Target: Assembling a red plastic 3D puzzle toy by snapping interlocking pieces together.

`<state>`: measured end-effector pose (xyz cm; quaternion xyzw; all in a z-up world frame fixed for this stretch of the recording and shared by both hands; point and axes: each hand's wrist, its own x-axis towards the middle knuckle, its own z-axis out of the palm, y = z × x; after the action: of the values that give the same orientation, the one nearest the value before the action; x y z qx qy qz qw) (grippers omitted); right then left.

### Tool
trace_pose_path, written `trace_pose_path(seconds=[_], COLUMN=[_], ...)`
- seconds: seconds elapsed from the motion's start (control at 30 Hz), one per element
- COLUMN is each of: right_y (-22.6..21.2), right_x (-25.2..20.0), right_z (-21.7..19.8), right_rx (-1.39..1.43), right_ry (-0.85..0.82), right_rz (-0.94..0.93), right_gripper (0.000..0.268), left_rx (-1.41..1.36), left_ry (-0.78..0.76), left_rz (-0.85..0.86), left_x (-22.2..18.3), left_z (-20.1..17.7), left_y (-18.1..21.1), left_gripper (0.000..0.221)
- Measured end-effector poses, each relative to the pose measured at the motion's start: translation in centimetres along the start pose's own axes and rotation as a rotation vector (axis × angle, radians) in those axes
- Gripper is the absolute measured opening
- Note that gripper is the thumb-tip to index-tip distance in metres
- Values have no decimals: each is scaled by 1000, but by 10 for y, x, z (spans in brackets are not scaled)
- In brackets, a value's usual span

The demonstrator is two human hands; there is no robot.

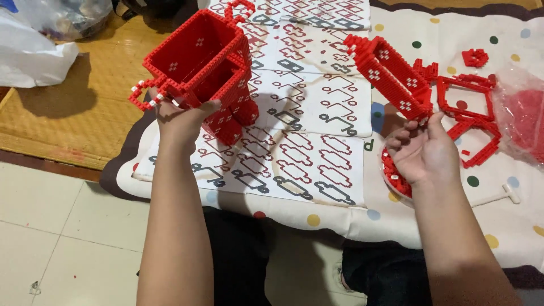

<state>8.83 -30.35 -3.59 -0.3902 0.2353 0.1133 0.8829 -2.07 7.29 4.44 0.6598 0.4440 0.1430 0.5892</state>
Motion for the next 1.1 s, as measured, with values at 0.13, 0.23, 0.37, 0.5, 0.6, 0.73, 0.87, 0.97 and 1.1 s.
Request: trace_pose_path(seconds=[0.13, 0.23, 0.37, 0.5, 0.6, 0.73, 0.87, 0.97, 1.1], right_y=[0, 2, 4, 8, 18, 34, 39, 39, 35], right_x=[0, -4, -5, 3, -11, -12, -7, -12, -17], right_z=[2, 5, 8, 3, 14, 18, 16, 14, 13], right_rx=[-5, 3, -30, -230, -484, -601, -678, -750, -843], right_ry=[-15, -5, 29, 52, 107, 85, 58, 67, 2], right_rz=[-20, -23, -23, 25, -120, -154, -93, -59, -72], right_gripper=[37, 37, 34, 40, 34, 21, 22, 27, 24], left_rx=[124, -107, -49, -276, -172, -100, -64, -78, -73], left_ry=[53, 48, 190, 196, 165, 51, 24, 3, -27], left_rz=[8, 121, 67, 123, 155, 168, 115, 102, 145], left_x=[10, 16, 34, 45, 26, -5, -1, 6, 9], left_z=[1, 3, 5, 13, 19, 24, 31, 32, 34], left_y=[-6, -12, -23, -33, -25, -13, -13, -19, -23], left_gripper=[124, 115, 133, 135, 125, 96, 126, 129, 130])
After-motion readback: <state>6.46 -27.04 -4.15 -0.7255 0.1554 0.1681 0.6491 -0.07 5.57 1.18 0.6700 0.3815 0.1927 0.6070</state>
